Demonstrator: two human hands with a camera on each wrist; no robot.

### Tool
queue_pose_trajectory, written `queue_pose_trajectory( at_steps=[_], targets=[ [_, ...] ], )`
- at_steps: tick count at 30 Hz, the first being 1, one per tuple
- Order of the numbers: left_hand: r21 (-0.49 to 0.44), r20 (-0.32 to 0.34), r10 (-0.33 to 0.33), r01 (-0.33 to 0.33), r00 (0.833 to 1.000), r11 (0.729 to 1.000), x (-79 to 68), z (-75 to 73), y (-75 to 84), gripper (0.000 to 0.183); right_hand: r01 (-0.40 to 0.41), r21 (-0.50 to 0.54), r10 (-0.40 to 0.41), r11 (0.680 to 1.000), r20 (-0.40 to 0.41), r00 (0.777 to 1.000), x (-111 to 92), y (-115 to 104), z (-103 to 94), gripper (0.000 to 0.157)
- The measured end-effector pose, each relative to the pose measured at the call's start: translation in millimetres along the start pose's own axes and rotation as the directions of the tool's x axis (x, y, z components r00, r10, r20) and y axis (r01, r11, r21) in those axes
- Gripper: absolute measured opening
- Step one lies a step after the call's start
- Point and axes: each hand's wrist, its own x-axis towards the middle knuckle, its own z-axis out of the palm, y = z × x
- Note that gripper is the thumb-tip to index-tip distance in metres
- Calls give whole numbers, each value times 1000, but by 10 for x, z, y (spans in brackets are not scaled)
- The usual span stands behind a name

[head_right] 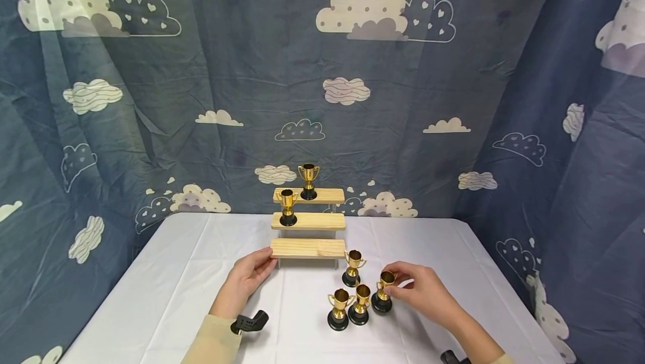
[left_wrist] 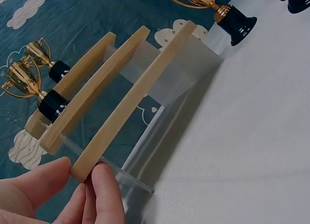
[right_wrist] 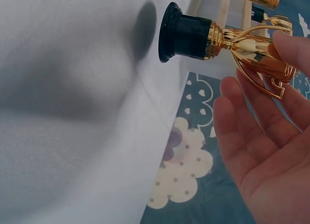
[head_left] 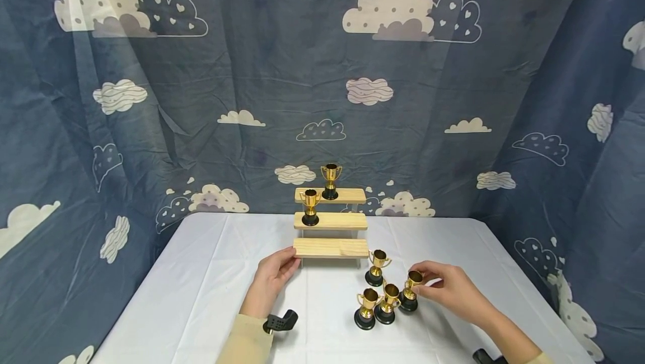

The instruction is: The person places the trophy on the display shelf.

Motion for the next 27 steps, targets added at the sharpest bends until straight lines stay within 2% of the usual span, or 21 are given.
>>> queue_pose_trajectory(
  at_steps=[5,12,27],
  targets=[
    [15,-4,18,-18,1000,1000,14,0,-1,37,27,-3,-27,1000,-19,999,-7,-13,-41,39],
    [51,-11,28,-27,1000,998,48,12,-14,44,16,-17,-17,1000,-45,999,-1,-54,-83,36],
    [23,-14,32,-32,999,999,35,3,-27,45,37,-51,-42,998,-101,994,33,-162,-184,36]
  ],
)
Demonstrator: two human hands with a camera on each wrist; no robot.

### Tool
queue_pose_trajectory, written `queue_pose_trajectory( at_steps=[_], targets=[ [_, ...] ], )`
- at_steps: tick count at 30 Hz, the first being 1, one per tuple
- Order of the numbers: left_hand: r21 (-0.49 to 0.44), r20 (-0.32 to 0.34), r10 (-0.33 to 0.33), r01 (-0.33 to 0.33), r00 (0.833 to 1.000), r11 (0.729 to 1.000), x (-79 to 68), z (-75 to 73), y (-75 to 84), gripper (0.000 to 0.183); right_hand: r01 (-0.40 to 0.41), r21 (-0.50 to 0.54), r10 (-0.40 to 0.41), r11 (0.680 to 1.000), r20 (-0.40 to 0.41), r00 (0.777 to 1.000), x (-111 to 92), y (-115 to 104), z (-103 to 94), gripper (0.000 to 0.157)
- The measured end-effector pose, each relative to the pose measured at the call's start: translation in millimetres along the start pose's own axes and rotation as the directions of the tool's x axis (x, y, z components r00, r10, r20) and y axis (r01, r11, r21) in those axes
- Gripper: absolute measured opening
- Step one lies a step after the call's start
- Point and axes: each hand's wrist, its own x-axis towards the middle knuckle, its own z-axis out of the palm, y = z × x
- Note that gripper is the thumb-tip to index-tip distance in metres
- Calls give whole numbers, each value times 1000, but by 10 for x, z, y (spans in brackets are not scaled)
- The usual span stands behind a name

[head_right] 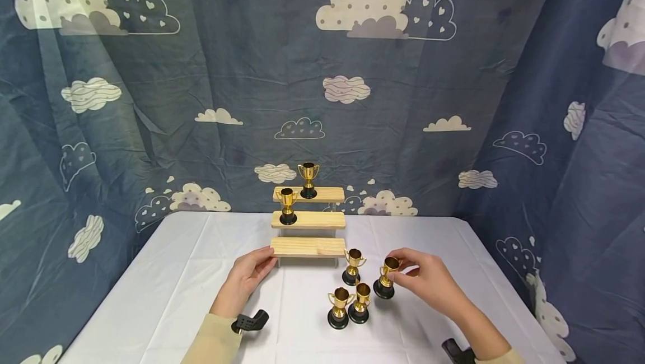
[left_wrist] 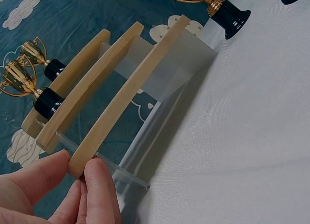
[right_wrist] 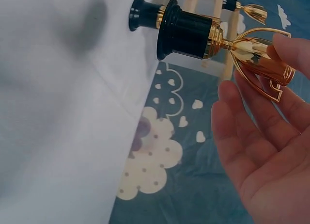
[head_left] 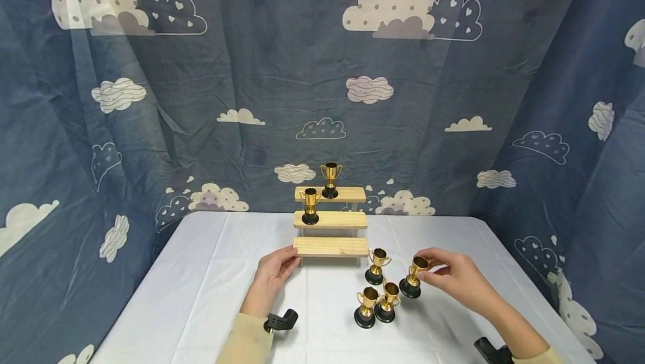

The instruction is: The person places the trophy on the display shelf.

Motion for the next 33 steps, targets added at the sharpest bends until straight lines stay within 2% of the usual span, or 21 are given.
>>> queue_pose_trajectory(
  at_steps=[17,26,33],
  targets=[
    [7,-7,-6,6,1000,1000,18,-20,-22,45,42,-37,-42,998,-22,999,194,-241,-129,39],
    [-26,1,-2,2,1000,1000,28,-25,-25,44,131,-50,-133,990,-53,990,379,-380,-143,39],
    [-25,2,-7,7,1000,1000,38,-26,-40,48,116,-53,-119,992,-48,992,511,-473,-144,42]
  ],
)
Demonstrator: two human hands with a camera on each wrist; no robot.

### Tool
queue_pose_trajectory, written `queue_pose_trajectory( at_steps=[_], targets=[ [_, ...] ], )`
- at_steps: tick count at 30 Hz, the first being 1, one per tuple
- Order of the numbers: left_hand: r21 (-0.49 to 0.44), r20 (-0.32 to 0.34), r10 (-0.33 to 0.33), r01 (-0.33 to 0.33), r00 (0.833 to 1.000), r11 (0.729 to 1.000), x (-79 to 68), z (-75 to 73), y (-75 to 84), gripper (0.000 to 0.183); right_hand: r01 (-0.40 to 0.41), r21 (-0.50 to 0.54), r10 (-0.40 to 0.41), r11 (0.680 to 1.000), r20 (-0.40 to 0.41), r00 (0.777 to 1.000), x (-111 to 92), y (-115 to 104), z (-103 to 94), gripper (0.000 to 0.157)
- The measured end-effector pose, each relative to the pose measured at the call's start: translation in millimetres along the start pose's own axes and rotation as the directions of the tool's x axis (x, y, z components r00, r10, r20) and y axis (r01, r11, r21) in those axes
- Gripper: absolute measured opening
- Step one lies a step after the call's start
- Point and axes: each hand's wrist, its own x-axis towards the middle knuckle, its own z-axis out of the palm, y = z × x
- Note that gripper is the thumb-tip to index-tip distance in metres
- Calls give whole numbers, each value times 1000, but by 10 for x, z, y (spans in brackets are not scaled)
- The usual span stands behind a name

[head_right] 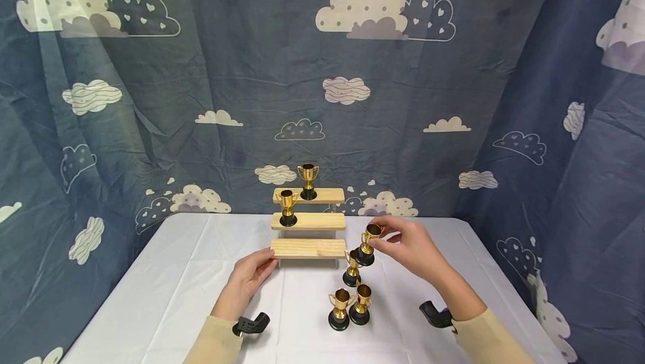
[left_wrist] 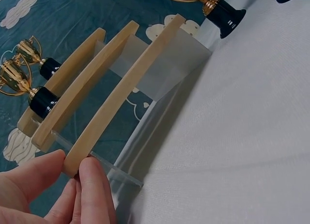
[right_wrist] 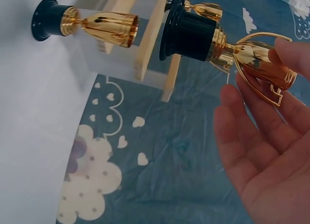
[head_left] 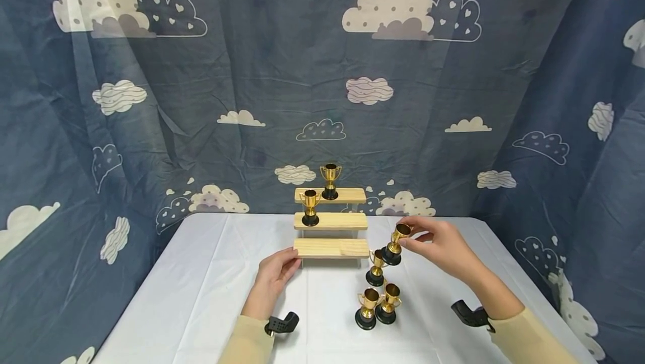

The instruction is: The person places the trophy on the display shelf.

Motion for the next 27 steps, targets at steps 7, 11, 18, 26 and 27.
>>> queue_pose_trajectory(
  at_steps=[7,11,18,26,27],
  targets=[
    [2,1,1,-1,1000,1000,12,-1,0,49,57,7,-57,998,-5,998,212,-57,22,38],
    [5,-11,-5,5,1000,1000,17,-2,-4,49,62,24,-62,998,2,998,331,-92,46,38],
    [11,-19,-13,13,1000,1000,16,-9,-18,50,48,51,-48,998,12,999,511,-148,103,39],
    [-13,-1,8,-8,1000,1000,10,-3,-17,45,26,74,-27,997,21,999,668,-160,156,40],
    [-13,-5,4,-4,1000,1000,12,-2,-16,45,23,74,-25,997,18,1000,686,-162,159,40]
  ],
)
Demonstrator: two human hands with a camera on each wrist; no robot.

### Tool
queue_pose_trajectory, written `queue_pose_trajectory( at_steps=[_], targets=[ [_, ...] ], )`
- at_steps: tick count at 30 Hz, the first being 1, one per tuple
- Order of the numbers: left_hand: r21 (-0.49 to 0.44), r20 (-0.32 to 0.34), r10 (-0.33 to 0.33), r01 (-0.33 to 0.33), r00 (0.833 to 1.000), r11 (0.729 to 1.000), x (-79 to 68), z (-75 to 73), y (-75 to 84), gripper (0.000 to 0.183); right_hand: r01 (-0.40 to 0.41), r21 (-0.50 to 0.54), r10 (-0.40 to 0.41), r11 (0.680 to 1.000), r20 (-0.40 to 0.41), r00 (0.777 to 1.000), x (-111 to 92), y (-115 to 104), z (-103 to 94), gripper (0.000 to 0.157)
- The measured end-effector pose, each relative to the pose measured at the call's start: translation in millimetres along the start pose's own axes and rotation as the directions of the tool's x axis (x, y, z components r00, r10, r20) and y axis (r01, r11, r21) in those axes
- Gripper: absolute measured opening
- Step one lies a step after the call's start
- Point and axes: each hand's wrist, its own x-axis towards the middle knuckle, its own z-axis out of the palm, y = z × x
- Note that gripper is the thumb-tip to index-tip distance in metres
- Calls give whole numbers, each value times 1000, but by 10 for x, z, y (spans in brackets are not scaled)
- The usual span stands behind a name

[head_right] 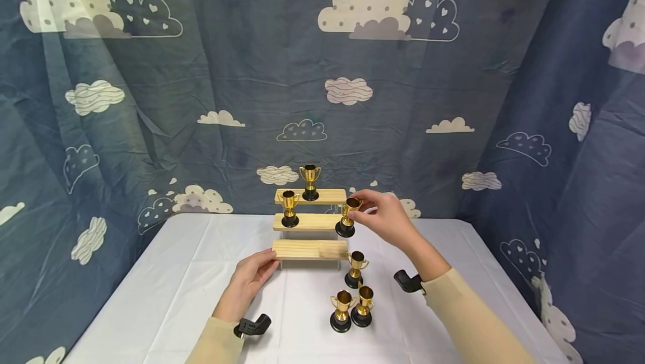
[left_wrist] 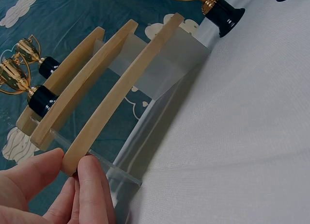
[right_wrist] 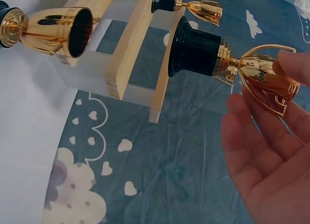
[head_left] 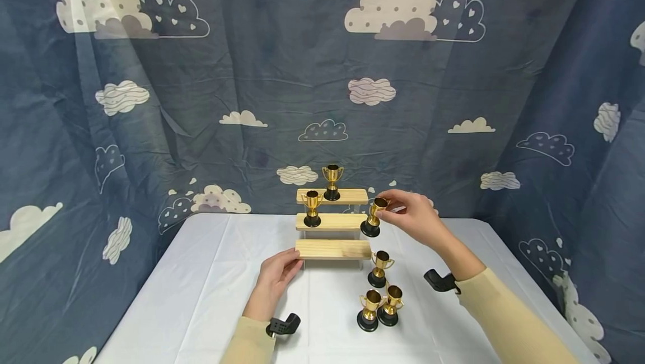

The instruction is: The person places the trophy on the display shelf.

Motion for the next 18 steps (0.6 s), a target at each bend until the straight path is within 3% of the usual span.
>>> queue_pose_trajectory(
  at_steps=[18],
  targets=[
    [17,-33,-7,8,999,1000,17,4,-9,49,-38,-39,37,999,-11,999,419,-9,179,37]
  ],
)
